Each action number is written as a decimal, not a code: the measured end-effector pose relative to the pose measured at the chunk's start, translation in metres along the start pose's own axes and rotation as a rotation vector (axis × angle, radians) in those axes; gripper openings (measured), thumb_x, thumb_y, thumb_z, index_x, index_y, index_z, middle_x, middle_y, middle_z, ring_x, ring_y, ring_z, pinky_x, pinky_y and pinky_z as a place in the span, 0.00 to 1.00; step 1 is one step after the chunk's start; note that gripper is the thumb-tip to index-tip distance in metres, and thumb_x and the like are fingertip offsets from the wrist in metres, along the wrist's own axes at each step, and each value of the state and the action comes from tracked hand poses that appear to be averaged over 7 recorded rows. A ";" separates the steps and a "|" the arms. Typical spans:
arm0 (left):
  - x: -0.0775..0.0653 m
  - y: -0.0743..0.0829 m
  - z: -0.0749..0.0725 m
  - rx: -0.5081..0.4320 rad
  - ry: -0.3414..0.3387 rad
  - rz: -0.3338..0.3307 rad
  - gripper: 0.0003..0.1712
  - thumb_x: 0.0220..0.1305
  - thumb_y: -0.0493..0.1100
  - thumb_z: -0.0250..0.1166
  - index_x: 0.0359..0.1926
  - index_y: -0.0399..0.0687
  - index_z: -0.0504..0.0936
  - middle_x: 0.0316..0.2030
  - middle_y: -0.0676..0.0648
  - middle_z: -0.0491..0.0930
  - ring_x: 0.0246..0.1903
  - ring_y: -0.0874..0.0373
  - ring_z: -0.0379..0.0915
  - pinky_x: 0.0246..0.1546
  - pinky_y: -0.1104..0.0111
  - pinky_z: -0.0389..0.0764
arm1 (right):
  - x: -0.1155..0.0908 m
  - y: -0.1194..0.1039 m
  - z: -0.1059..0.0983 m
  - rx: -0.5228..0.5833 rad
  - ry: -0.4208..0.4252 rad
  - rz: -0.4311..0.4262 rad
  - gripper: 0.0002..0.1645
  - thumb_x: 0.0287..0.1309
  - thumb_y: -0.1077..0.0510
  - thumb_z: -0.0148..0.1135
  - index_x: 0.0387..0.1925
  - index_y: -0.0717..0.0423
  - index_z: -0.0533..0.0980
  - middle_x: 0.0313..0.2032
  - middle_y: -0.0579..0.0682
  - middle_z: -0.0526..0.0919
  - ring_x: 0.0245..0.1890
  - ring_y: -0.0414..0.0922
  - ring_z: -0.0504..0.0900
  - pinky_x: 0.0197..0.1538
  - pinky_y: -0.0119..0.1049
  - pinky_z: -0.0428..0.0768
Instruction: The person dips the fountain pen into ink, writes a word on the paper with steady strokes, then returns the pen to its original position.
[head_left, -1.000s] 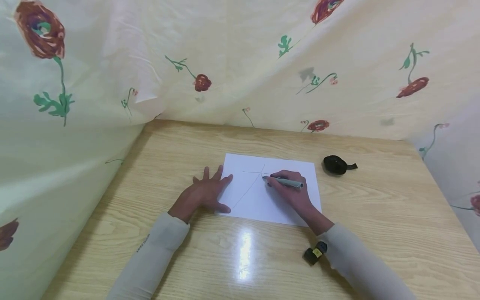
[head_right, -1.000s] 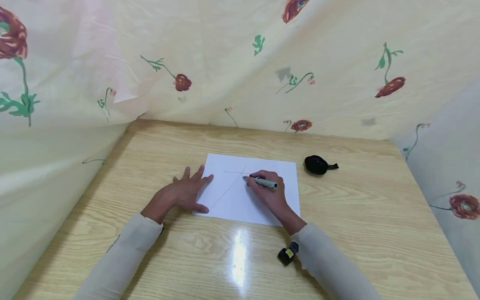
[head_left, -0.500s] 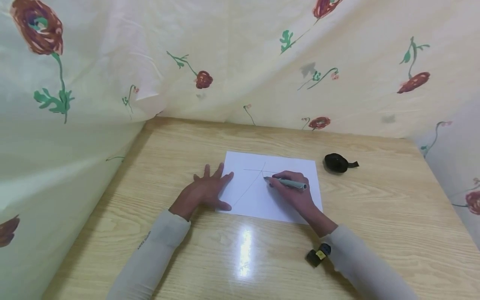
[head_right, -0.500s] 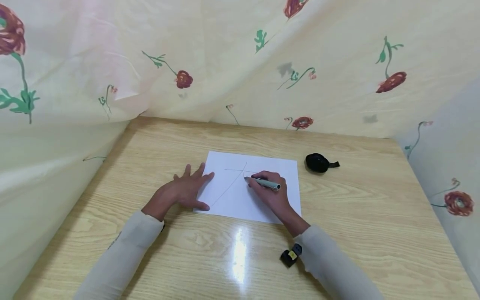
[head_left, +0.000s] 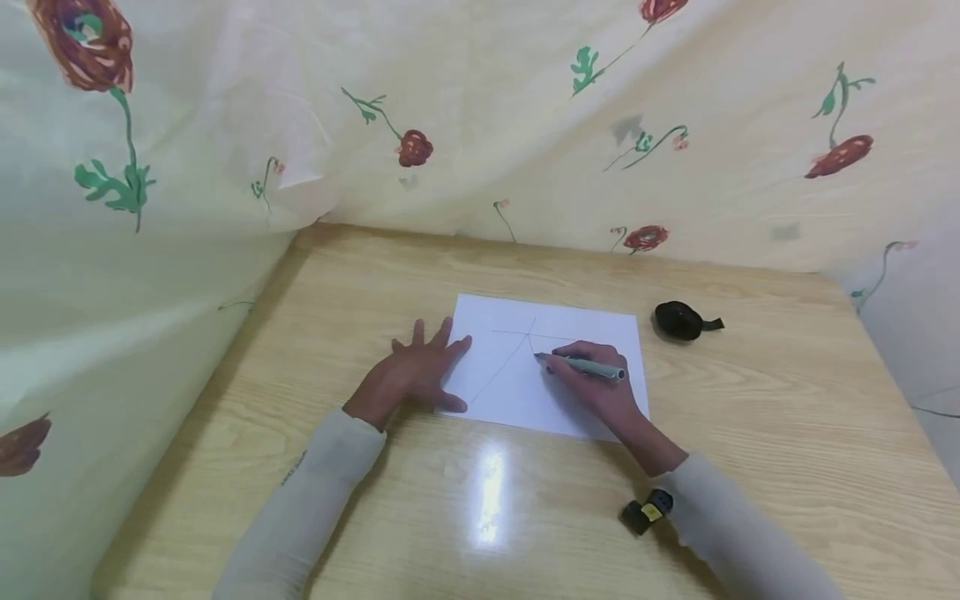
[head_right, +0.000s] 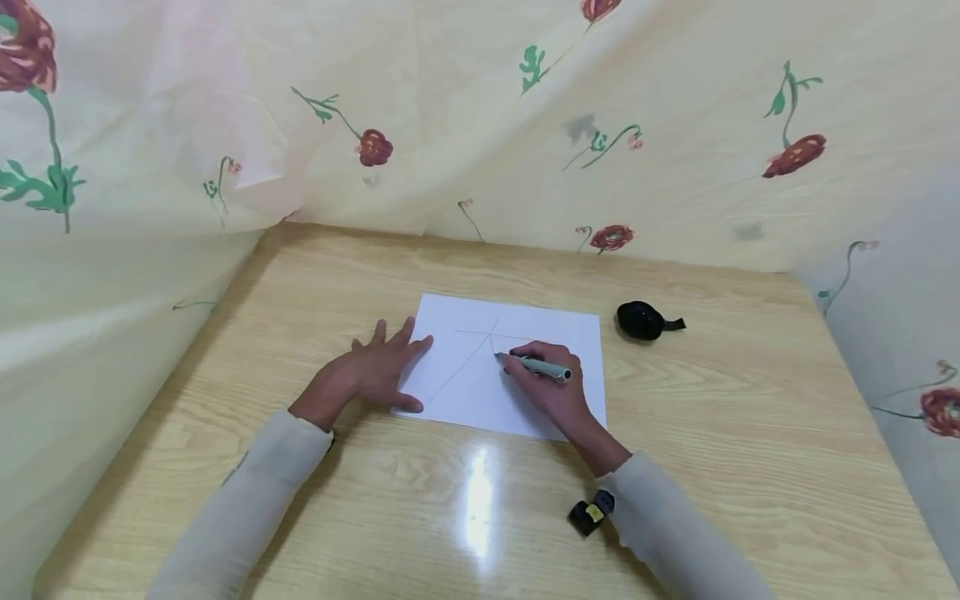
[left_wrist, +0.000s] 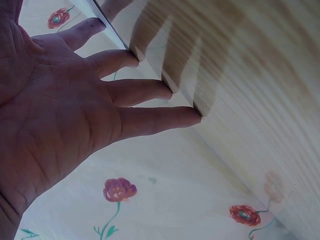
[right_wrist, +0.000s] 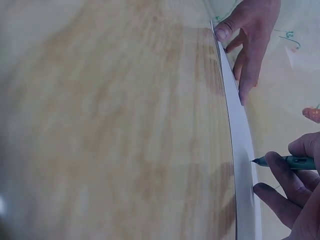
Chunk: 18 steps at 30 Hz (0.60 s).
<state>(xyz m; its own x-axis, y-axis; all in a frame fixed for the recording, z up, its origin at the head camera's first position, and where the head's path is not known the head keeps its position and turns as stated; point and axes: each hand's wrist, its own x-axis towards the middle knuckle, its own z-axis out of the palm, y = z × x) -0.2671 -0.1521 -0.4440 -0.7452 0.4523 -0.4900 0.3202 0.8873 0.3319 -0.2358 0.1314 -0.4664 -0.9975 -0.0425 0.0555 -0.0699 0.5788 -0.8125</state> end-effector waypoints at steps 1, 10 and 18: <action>0.000 0.000 0.000 -0.002 -0.001 -0.001 0.64 0.52 0.65 0.73 0.80 0.60 0.45 0.78 0.40 0.27 0.72 0.27 0.19 0.60 0.25 0.41 | -0.001 0.000 -0.001 0.005 -0.001 0.002 0.12 0.57 0.54 0.72 0.39 0.57 0.87 0.36 0.49 0.90 0.45 0.46 0.84 0.48 0.41 0.77; 0.000 0.000 0.003 -0.014 -0.004 -0.002 0.63 0.52 0.65 0.74 0.80 0.61 0.46 0.78 0.40 0.28 0.72 0.27 0.19 0.61 0.25 0.41 | -0.018 0.000 -0.003 -0.034 -0.022 0.010 0.11 0.57 0.54 0.72 0.39 0.56 0.88 0.35 0.48 0.90 0.42 0.45 0.84 0.42 0.33 0.76; 0.001 0.001 0.001 0.009 0.006 -0.002 0.63 0.52 0.65 0.73 0.80 0.60 0.46 0.78 0.39 0.30 0.72 0.26 0.22 0.61 0.25 0.43 | -0.022 0.000 -0.008 -0.072 -0.022 0.004 0.12 0.57 0.52 0.72 0.38 0.56 0.88 0.35 0.48 0.90 0.39 0.44 0.85 0.39 0.32 0.77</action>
<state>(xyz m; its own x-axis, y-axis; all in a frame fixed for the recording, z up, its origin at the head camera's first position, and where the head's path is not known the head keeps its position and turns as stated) -0.2673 -0.1508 -0.4447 -0.7496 0.4500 -0.4854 0.3241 0.8890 0.3236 -0.2137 0.1388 -0.4634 -0.9976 -0.0576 0.0384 -0.0663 0.6361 -0.7687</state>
